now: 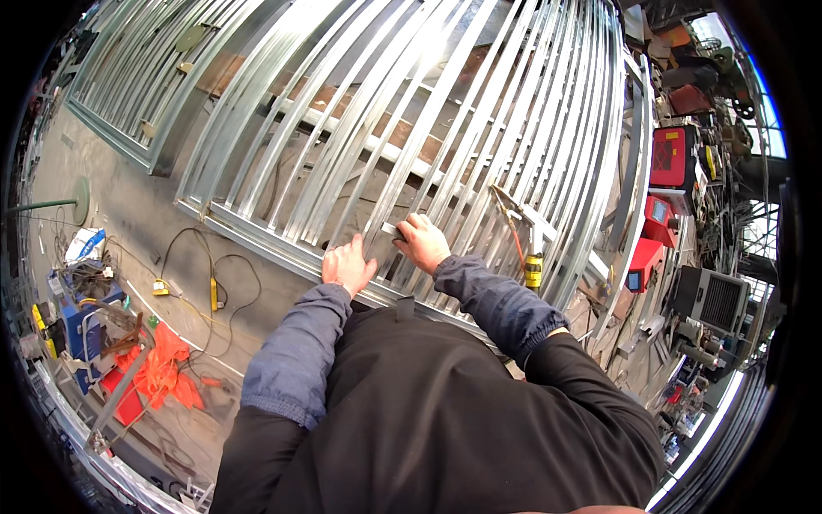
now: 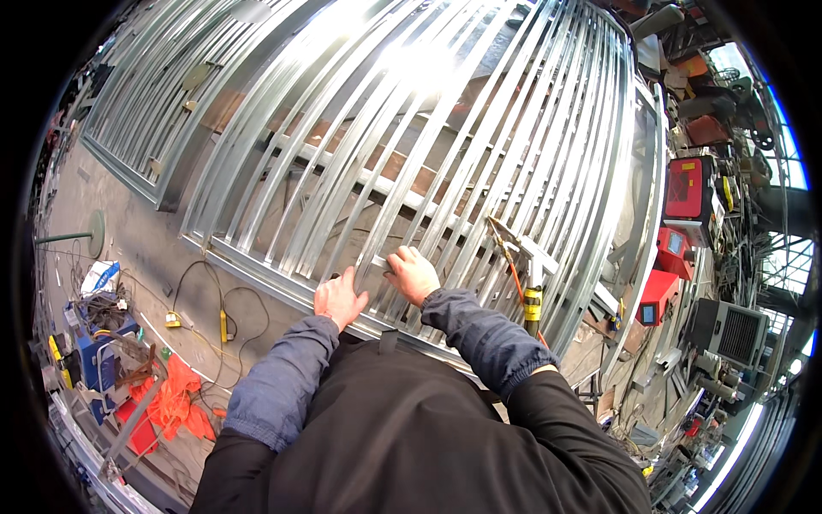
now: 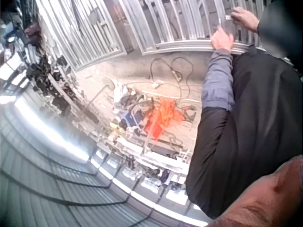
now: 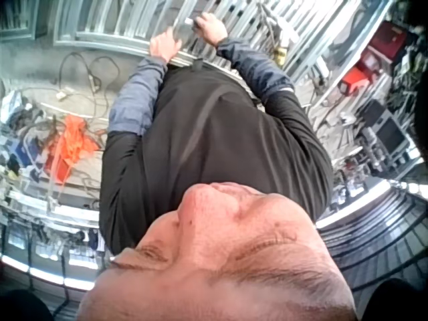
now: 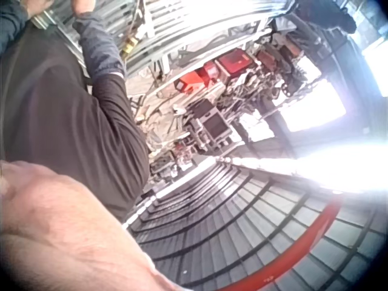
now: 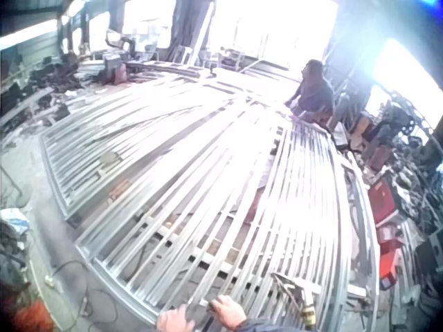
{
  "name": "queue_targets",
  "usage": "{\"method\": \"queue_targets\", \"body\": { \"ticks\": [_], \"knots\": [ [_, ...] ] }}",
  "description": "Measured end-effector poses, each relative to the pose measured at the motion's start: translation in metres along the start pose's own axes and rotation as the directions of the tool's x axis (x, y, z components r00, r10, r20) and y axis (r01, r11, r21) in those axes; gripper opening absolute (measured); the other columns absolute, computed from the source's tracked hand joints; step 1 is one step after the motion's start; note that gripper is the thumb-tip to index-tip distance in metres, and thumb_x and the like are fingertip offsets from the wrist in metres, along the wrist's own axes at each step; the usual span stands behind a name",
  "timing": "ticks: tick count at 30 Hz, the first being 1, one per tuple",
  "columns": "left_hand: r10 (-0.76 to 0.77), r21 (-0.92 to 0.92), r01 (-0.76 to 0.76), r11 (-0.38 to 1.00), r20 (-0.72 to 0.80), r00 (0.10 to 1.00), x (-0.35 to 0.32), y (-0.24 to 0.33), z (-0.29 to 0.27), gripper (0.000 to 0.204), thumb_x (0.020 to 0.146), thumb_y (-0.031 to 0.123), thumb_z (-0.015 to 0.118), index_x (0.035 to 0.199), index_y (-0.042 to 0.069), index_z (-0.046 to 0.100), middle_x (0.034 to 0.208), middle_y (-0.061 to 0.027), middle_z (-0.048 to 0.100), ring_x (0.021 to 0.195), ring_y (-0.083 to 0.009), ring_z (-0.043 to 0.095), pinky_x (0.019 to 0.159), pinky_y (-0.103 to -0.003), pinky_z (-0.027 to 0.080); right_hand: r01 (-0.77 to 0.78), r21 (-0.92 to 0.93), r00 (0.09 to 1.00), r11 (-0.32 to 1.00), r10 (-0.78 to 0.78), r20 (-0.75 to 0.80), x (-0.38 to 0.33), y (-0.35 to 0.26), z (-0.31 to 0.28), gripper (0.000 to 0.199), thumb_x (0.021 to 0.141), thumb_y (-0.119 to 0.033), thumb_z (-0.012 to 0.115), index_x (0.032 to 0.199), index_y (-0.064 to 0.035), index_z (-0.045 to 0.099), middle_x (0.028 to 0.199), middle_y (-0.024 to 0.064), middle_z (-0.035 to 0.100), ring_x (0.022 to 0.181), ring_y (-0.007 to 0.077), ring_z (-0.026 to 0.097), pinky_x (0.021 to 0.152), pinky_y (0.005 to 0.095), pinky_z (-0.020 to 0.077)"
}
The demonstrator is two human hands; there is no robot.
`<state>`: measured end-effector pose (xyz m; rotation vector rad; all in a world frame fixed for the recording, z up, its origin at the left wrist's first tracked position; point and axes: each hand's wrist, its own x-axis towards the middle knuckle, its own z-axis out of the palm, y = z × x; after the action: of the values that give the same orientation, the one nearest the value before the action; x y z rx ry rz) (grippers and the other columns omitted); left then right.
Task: The person welds small metal brackets onto a large metal frame structure using a handheld welding tool. The person repeatedly positions brackets and applies welds at multiple points along the frame.
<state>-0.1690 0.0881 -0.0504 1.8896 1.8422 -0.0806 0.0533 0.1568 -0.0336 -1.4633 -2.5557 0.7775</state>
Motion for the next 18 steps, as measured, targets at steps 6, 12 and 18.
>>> {"method": "queue_targets", "body": {
  "ticks": [6, 12, 18],
  "knots": [
    [0.056, -0.049, -0.056, 0.997, 0.001, 0.998, 0.0, -0.007, -0.002, 0.071, 0.091, 0.049, 0.076, 0.144, 0.005, 0.06, 0.102, -0.0153, 0.079, 0.094, -0.0336, 0.076, 0.085, -0.045, 0.059, 0.033, 0.021, 0.999, 0.999, -0.032, -0.012, -0.003, -0.002, 0.019, 0.035, 0.083, -0.023, 0.084, 0.108, -0.0071, 0.066, 0.108, 0.0128, 0.058, 0.108, 0.0351, 0.06, 0.094, 0.0442, 0.0542],
    [0.123, -0.112, -0.131, 0.985, -0.079, 0.989, -0.002, -0.009, 0.002, 0.067, 0.089, 0.048, 0.079, 0.141, 0.008, 0.064, 0.099, -0.0167, 0.079, 0.092, -0.0365, 0.076, 0.083, -0.049, 0.058, 0.094, 0.036, 0.994, 0.995, -0.092, -0.051, -0.003, 0.006, 0.024, 0.033, 0.085, -0.024, 0.082, 0.109, -0.0072, 0.066, 0.107, 0.0136, 0.058, 0.107, 0.0368, 0.059, 0.093, 0.0454, 0.0538],
    [0.088, -0.015, -0.088, 0.996, 0.043, 0.995, 0.002, 0.003, -0.009, 0.079, 0.084, 0.054, 0.079, 0.145, 0.007, 0.059, 0.098, -0.0176, 0.08, 0.092, -0.0368, 0.078, 0.082, -0.05, 0.059, 0.084, 0.057, 0.996, 0.995, -0.081, -0.047, -0.007, 0.013, 0.028, 0.037, 0.087, -0.025, 0.08, 0.115, -0.0051, 0.065, 0.108, 0.0135, 0.059, 0.106, 0.0363, 0.059, 0.094, 0.045, 0.0533]
  ]
}}
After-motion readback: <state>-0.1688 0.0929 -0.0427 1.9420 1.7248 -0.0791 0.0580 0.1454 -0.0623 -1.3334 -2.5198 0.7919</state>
